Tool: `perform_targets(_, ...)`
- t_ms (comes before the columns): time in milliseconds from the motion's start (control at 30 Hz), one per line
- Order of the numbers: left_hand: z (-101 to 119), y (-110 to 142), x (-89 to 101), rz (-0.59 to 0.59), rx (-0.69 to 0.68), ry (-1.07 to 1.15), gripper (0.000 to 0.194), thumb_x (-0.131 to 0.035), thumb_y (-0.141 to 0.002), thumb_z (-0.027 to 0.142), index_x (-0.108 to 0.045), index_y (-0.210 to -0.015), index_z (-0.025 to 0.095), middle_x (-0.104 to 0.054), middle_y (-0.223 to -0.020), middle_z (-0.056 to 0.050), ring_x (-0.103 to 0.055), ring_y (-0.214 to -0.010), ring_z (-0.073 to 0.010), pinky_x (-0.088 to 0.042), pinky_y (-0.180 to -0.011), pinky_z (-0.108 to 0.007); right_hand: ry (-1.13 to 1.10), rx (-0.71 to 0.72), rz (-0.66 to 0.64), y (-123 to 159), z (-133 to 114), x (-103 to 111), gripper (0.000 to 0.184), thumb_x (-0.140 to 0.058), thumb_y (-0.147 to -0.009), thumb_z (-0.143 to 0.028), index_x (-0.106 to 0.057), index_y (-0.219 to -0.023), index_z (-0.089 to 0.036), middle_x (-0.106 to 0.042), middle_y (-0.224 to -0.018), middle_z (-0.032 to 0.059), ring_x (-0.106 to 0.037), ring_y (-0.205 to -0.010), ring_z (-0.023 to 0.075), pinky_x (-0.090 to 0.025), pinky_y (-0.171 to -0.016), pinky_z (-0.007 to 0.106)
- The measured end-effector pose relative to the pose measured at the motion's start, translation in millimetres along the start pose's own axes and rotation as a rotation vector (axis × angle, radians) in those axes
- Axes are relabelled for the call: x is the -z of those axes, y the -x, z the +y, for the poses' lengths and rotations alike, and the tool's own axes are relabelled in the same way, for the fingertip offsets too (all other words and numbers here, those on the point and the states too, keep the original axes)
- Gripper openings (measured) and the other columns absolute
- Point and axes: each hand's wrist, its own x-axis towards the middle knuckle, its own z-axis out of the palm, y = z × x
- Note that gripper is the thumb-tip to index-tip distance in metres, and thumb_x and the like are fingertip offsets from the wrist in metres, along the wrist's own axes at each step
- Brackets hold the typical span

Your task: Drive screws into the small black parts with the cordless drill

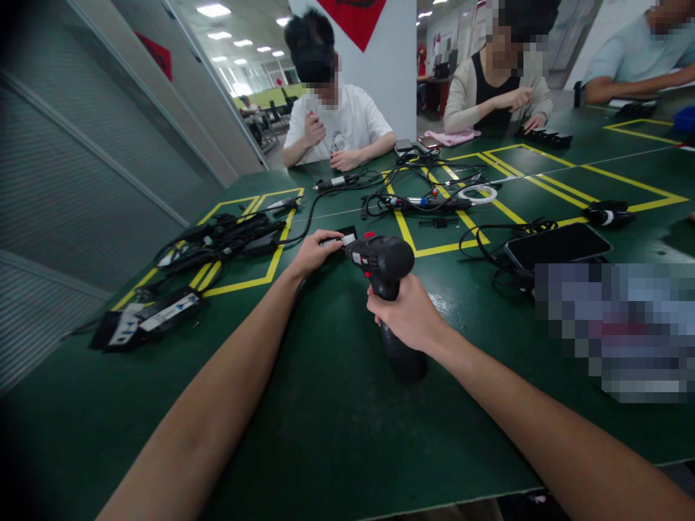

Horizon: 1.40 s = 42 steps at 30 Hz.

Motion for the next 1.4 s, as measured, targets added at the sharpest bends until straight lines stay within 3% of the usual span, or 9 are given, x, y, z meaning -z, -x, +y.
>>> perform_targets(700,2.2,0.9,0.4,0.0,0.017,0.002,0.037,-0.065,-0.077,0.043,-0.071,-0.107,0.023,-0.066,-0.114,-0.005,-0.058,-0.11,-0.0234,-0.043,-0.103,-0.039,0.019,-0.019,0.024,1.1,-1.9,-1.2,0.013,-0.059,-0.078,-0.02,-0.061,-0.089,-0.015,-0.059,-0.064,-0.0009,-0.059,-0.054,0.0149,-0.047,-0.056,0.03)
perform_targets(967,-2.3,0.7,-1.1,0.004,-0.003,0.012,0.037,-0.065,-0.077,0.044,-0.07,-0.108,0.023,-0.066,-0.113,-0.006,-0.058,-0.109,-0.0227,-0.042,-0.104,-0.038,0.042,-0.049,0.029,8.5,-15.4,0.9,0.019,-0.058,-0.086,-0.034,-0.062,-0.088,-0.016,-0.06,-0.059,0.001,-0.059,-0.054,0.0169,-0.043,-0.051,0.029)
perform_targets(1100,-0.8,2.8,-1.8,0.007,0.009,0.011,0.036,-0.064,-0.078,0.041,-0.069,-0.109,0.023,-0.064,-0.115,-0.006,-0.058,-0.108,-0.0222,-0.043,-0.103,-0.038,0.257,0.001,0.074,17.7,-27.7,1.4,0.02,-0.059,-0.084,-0.03,-0.063,-0.099,-0.018,-0.063,-0.066,0.0027,-0.058,-0.056,0.0181,-0.042,-0.052,0.031)
perform_targets(1233,1.9,5.7,-1.7,0.012,-0.051,0.006,0.036,-0.065,-0.078,0.038,-0.068,-0.112,0.024,-0.062,-0.119,-0.006,-0.055,-0.116,-0.0216,-0.04,-0.107,-0.038,0.518,0.088,0.083,27.1,-26.3,-9.3,0.045,-0.062,-0.08,-0.026,-0.057,-0.124,-0.022,-0.069,-0.097,0.0098,-0.064,-0.081,0.0257,-0.047,-0.067,0.037)
perform_targets(1400,5.0,10.6,-4.4,0.079,-0.092,-0.07,0.057,-0.073,-0.073,0.043,-0.06,-0.125,0.023,-0.044,-0.141,-0.01,-0.041,-0.134,-0.0256,-0.033,-0.114,-0.042,0.839,0.006,0.015,34.5,-12.3,-29.2,0.067,-0.062,-0.081,-0.033,-0.041,-0.144,-0.021,-0.064,-0.117,0.0155,-0.064,-0.096,0.0327,-0.048,-0.077,0.044)
